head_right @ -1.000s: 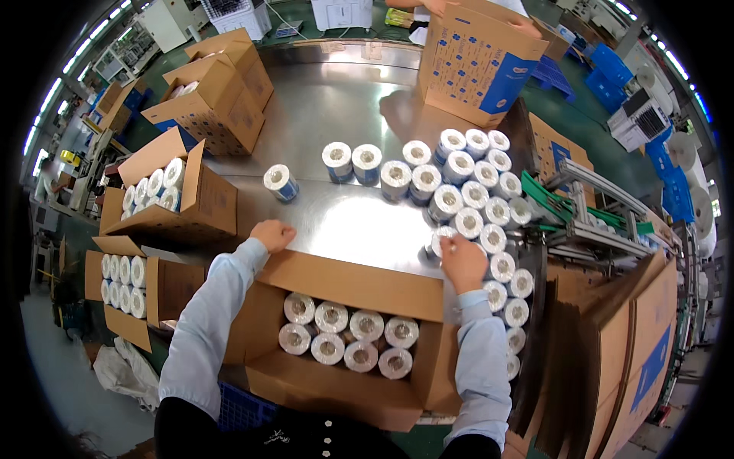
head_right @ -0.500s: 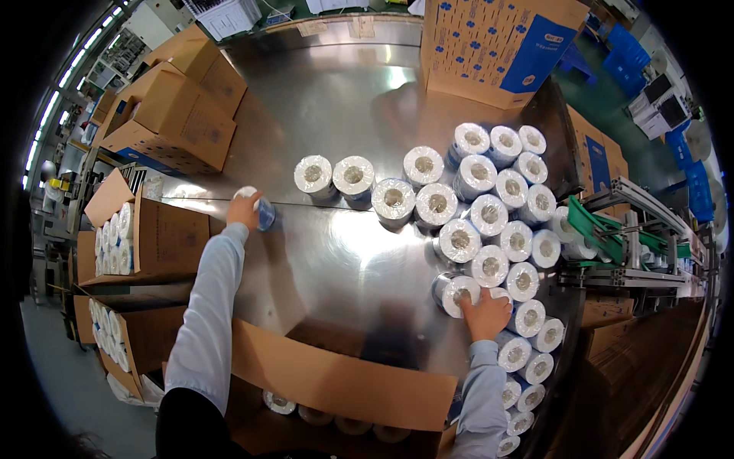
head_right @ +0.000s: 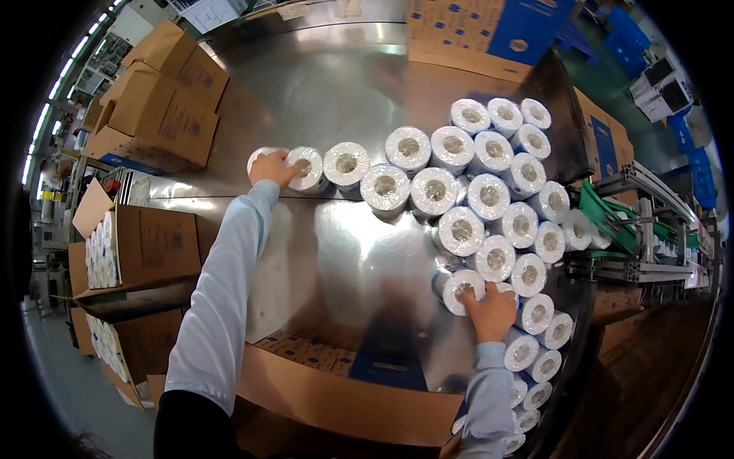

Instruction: The person takes paper rolls from a machine and a co-worker, places them into a conveyor system, and later packs them into cardboard boxes at a large metal table.

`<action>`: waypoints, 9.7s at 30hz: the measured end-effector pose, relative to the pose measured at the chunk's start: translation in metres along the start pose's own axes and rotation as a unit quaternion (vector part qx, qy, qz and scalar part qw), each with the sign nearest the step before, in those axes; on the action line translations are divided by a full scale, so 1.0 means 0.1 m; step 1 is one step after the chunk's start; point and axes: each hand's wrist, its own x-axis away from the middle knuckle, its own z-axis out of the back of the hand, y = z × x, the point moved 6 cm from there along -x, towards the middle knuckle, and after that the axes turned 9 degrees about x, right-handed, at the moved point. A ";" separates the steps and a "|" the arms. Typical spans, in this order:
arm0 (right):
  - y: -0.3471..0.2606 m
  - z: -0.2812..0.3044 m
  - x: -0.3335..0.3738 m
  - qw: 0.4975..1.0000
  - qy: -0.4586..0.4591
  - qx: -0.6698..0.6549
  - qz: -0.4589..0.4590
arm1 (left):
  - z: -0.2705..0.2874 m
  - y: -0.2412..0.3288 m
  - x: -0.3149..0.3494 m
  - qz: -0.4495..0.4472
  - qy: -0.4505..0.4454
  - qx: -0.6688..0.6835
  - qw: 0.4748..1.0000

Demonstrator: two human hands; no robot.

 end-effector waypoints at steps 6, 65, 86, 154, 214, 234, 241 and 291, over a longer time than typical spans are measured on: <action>0.08 -0.15 0.00 0.999 -0.012 -0.032 -0.017 | 0.74 -0.08 0.78 -0.050 -0.020 0.069 0.996; 0.18 0.06 -0.20 0.989 0.085 -0.105 0.062 | -0.47 2.35 1.67 -0.292 -0.124 -0.004 0.948; -0.23 3.22 3.43 0.688 0.255 -0.198 0.650 | 1.25 -0.64 5.23 -0.596 -0.127 0.041 0.792; -0.30 2.47 3.32 0.786 -0.007 -0.047 0.616 | 2.08 -1.06 5.25 -0.392 -0.112 0.065 0.911; -0.76 3.06 3.93 0.693 0.110 -0.182 0.689 | 1.62 -0.85 5.56 -0.512 -0.042 0.099 0.853; -0.24 2.00 3.65 0.981 0.102 -0.132 0.103 | 2.16 -7.06 5.54 0.530 0.374 0.379 0.660; -0.39 2.29 3.63 0.980 0.095 -0.163 0.063 | 1.48 -7.28 4.88 0.344 0.423 0.502 0.671; -4.27 3.13 5.45 0.644 -0.146 -0.188 0.727 | 4.88 -5.72 6.59 -0.115 0.588 0.403 0.692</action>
